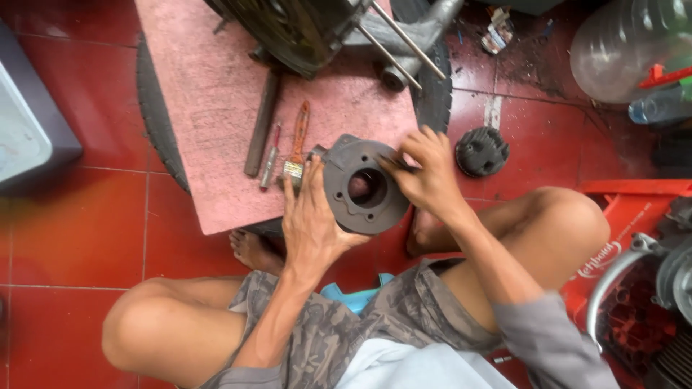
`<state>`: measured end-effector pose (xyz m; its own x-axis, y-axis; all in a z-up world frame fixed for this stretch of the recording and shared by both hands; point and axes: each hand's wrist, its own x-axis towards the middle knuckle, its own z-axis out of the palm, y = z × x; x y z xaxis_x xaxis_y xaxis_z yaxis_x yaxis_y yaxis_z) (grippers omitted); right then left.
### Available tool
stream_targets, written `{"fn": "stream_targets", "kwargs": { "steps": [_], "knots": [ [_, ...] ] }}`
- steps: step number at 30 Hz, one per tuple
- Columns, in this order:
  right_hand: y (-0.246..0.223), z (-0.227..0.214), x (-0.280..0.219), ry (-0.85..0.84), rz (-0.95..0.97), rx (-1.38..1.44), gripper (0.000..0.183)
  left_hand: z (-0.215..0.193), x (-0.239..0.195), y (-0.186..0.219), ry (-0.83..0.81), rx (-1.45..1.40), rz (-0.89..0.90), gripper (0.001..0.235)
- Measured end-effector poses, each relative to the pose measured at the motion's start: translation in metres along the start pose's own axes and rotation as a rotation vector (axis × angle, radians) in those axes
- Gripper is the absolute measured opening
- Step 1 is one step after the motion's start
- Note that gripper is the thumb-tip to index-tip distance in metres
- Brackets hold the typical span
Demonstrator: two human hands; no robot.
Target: Cleaning a motorcycle cylinder block using a brush and a scraper to remove residue.
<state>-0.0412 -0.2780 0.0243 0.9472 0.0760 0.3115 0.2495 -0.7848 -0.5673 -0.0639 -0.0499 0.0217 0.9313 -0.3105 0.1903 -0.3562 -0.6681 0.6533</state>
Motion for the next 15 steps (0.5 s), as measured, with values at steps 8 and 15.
{"fn": "stream_targets", "kwargs": {
  "steps": [8,15],
  "knots": [
    [-0.011,0.025,0.025,0.134,-0.01,0.057,0.039,0.007,-0.003,-0.001,0.019,0.021,0.013,0.142],
    [-0.004,0.006,-0.036,0.171,0.216,0.107,0.029,0.009,-0.002,-0.001,0.045,0.041,0.003,0.142]
  ]
}}
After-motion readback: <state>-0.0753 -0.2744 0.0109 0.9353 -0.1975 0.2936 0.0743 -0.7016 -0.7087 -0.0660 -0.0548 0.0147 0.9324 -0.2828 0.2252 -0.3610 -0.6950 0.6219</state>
